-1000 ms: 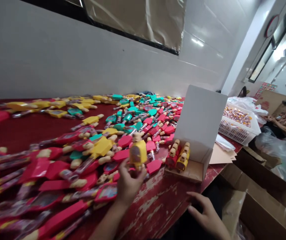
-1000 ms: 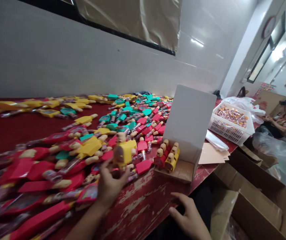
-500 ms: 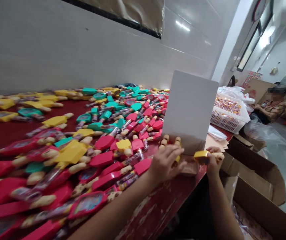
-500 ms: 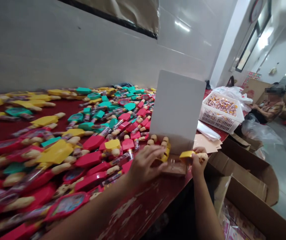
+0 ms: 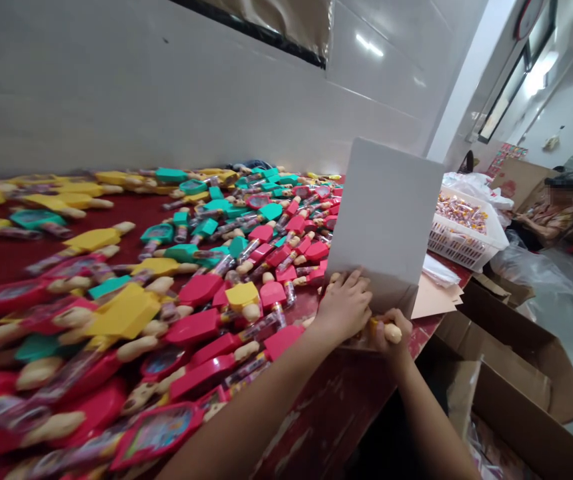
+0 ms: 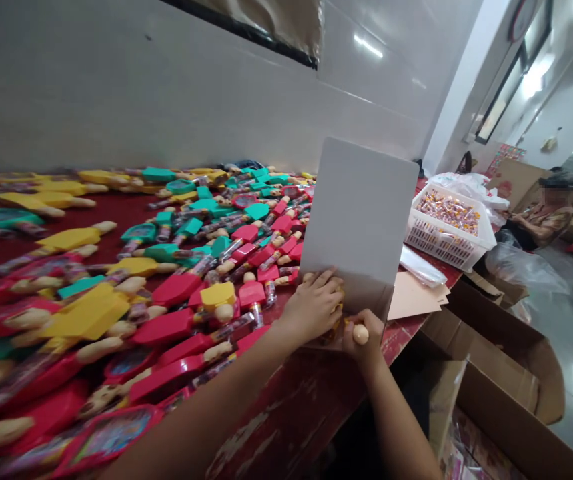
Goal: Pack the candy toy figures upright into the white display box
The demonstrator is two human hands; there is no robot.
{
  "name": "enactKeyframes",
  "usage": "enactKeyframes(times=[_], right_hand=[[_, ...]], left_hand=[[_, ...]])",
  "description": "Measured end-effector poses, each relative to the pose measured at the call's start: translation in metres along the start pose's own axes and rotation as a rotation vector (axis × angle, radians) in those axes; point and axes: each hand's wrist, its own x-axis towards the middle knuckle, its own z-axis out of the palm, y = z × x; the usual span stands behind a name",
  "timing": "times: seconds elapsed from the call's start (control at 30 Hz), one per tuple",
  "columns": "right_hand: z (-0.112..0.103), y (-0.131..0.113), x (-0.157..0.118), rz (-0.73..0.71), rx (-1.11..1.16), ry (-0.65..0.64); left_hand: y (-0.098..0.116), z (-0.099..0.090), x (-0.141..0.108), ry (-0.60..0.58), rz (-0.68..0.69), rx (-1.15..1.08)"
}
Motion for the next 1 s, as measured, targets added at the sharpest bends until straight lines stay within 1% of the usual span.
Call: enactKeyframes(times=[0.07,0.13,0.2,0.27,0.4,0.5,0.73,0.83,1.0], right_hand=[[0.005,-0.002,0.015,0.063,-0.096,0.008],[0.009,-0.001,0.032,0.148,-0.155,0.058],[0.013,0.001,0.044,0.210,-0.166,0.112],[0.015,0.005,0.049,0.233,-0.152,0.132],[0.015,0.012,0.047,0.223,-0.131,0.151],[0.015,0.012,0.047,0.194,-0.141,0.149],[0.019,0.005,0.053,0.203,-0.184,0.104],[0.024,0.004,0.052,0.179,-0.213,0.061],[0.029,0.006,0.050,0.166,-0.218,0.039]], left_hand=[[0.000,0.000,0.000,0.001,-0.006,-0.011],[-0.001,0.000,-0.002,-0.004,-0.010,-0.022],[-0.001,-0.001,-0.004,0.000,-0.009,-0.023],[0.000,-0.001,-0.005,0.010,-0.012,-0.015],[0.001,-0.004,-0.005,0.007,-0.009,0.000],[0.002,-0.006,-0.004,-0.004,-0.011,-0.009],[0.001,-0.006,-0.003,-0.002,-0.019,-0.004],[0.002,-0.006,-0.003,0.000,-0.022,-0.009],[0.004,-0.008,-0.004,-0.042,-0.029,-0.017]])
